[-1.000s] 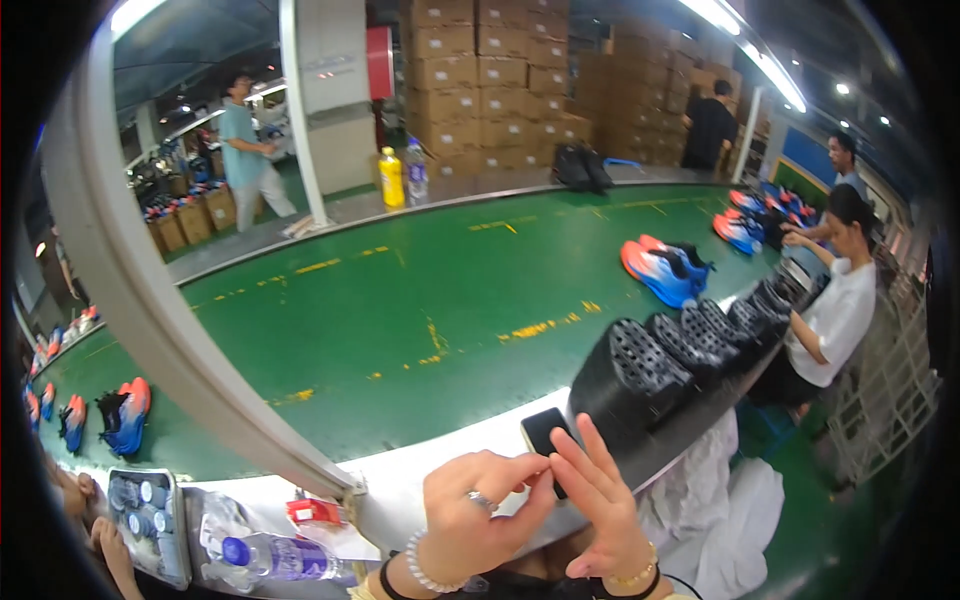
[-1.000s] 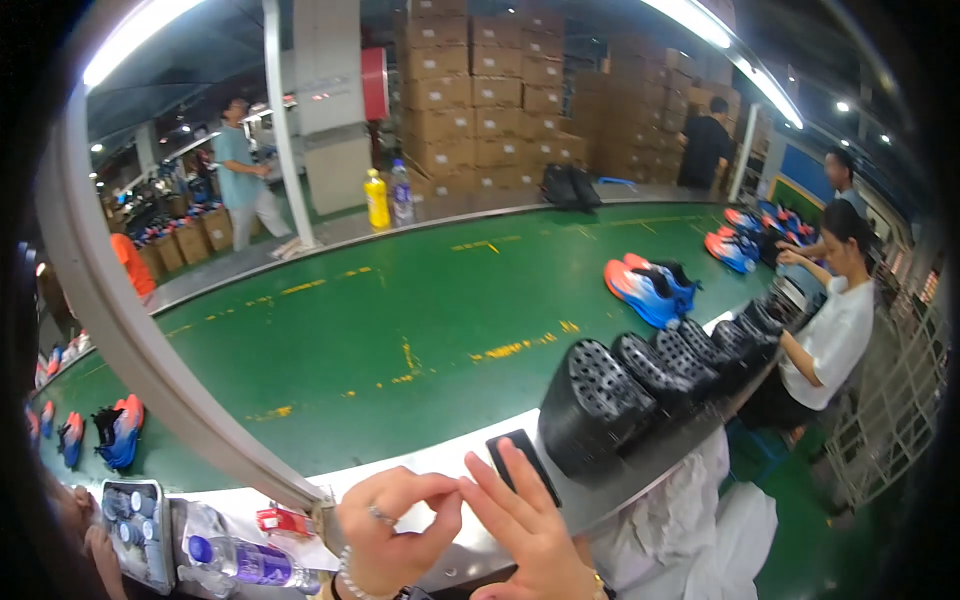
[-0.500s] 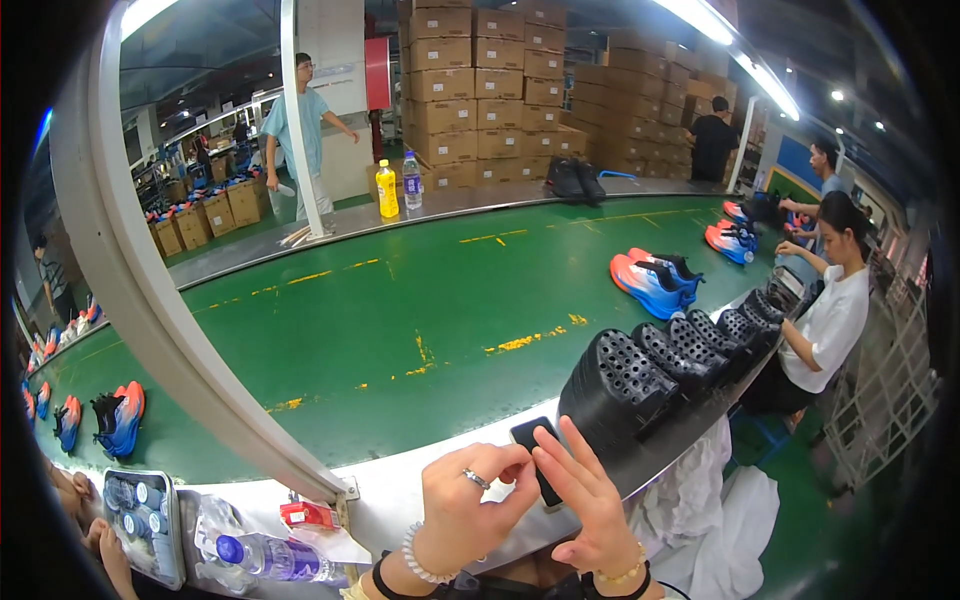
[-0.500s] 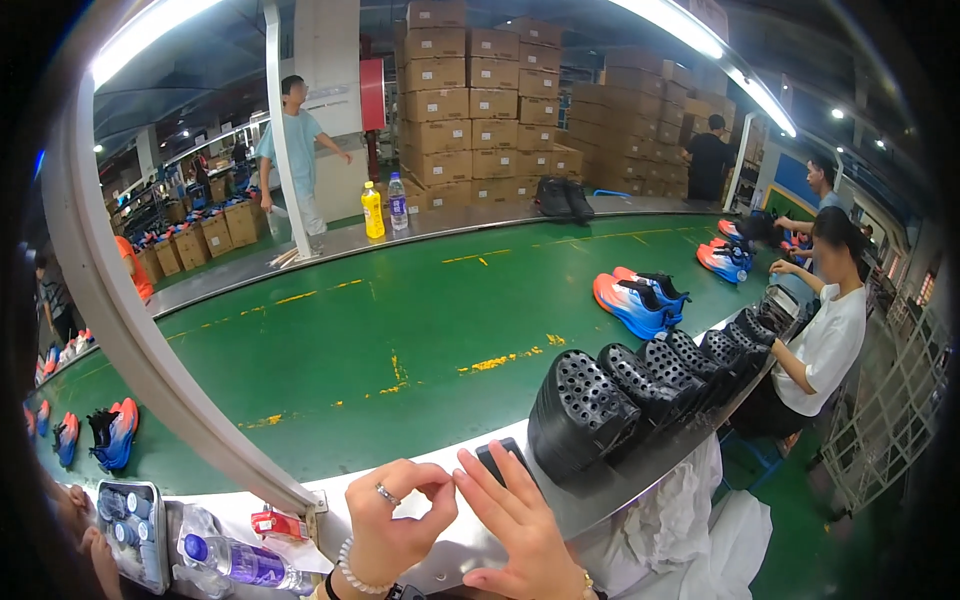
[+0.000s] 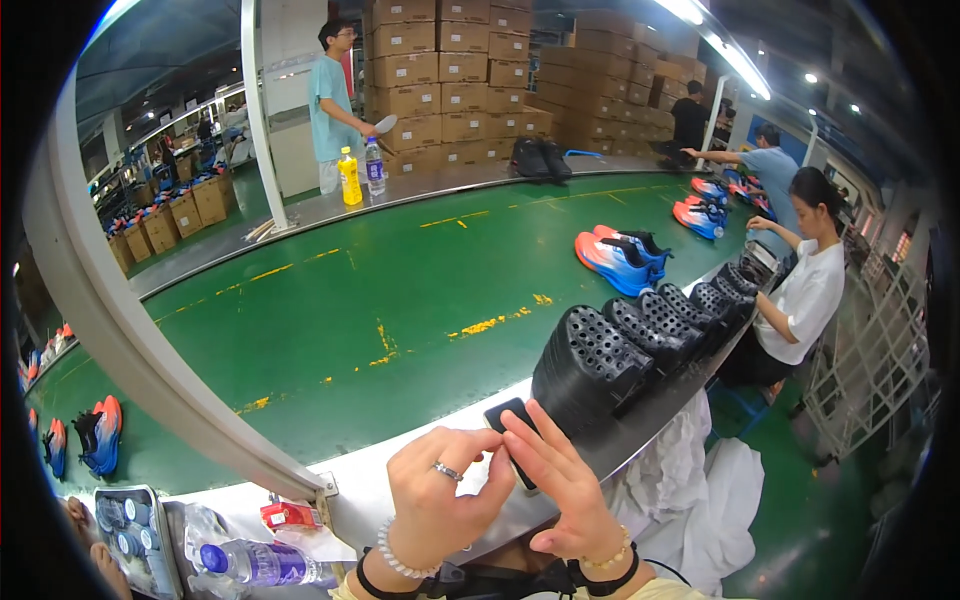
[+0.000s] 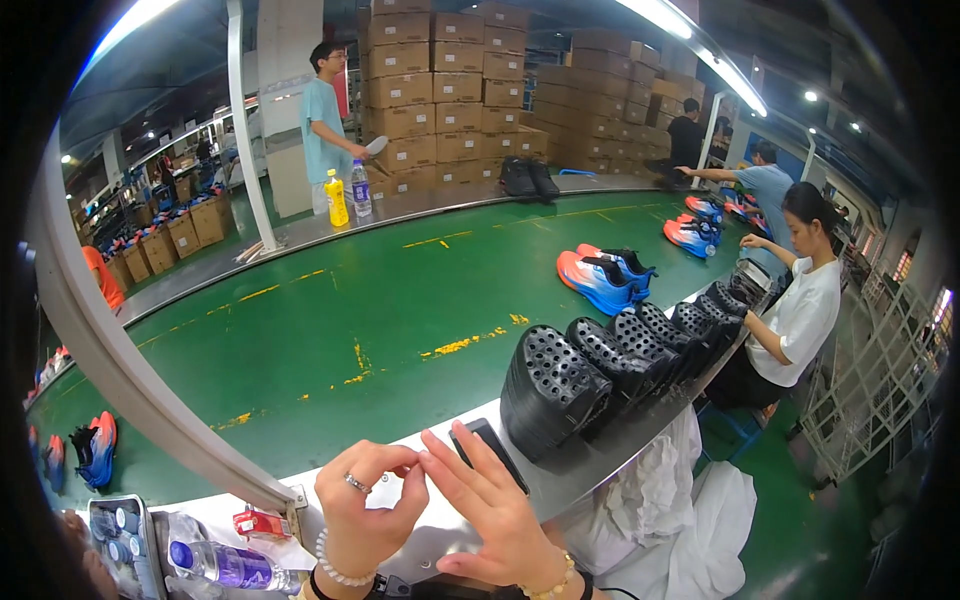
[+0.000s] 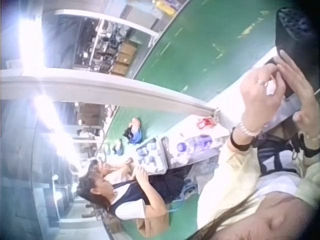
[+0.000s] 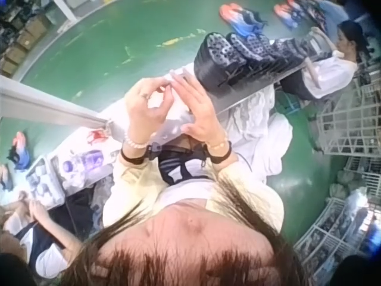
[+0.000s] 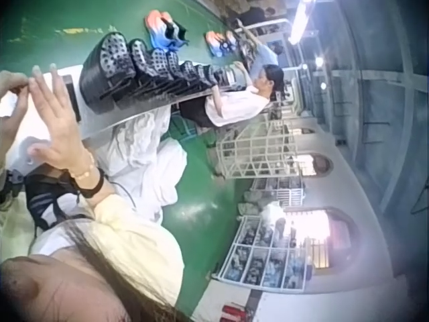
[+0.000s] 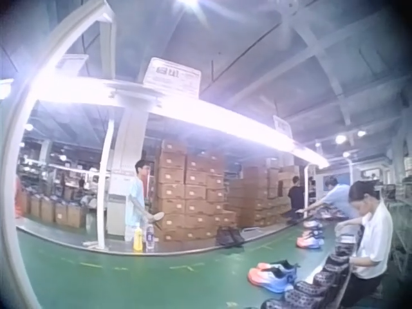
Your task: Inspecting and assembling parts of athletic footwear on a production line.
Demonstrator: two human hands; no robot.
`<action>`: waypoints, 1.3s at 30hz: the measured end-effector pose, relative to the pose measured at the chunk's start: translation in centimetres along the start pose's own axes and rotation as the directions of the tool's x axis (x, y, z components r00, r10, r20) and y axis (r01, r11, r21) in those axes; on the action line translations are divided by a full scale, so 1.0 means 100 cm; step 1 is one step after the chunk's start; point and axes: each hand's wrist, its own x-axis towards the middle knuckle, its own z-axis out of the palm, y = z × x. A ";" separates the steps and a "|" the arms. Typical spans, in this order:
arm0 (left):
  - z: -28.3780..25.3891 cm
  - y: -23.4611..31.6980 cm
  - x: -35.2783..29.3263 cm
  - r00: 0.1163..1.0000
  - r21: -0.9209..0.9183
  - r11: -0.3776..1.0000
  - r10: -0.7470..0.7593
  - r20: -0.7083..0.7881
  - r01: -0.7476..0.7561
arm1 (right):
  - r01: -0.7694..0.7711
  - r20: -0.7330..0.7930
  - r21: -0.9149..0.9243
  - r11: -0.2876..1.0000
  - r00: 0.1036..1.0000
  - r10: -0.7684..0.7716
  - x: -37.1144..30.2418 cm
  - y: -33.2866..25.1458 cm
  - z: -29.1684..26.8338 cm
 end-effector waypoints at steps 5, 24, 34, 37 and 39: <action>0.002 -0.005 0.001 0.994 0.086 0.990 0.107 0.009 -0.107 | 0.025 0.018 -0.136 0.990 1.000 -0.023 -0.002 0.002 -0.004; 0.022 0.003 0.002 0.999 0.011 0.999 0.032 0.011 -0.032 | 0.012 0.018 -0.052 0.999 1.000 -0.011 -0.007 0.019 -0.017; 0.033 0.007 -0.005 0.987 -0.310 0.942 -0.152 -0.048 0.130 | -0.015 0.064 0.195 0.981 0.998 0.002 -0.010 0.019 0.000; 0.029 0.015 -0.002 0.985 -0.358 0.918 -0.171 0.029 0.170 | 0.017 0.036 0.214 0.977 0.999 -0.025 -0.010 0.015 -0.002; 0.033 0.003 -0.012 0.949 -0.531 0.801 -0.316 0.014 0.275 | -0.045 0.052 0.212 0.976 0.998 0.034 -0.009 0.005 -0.009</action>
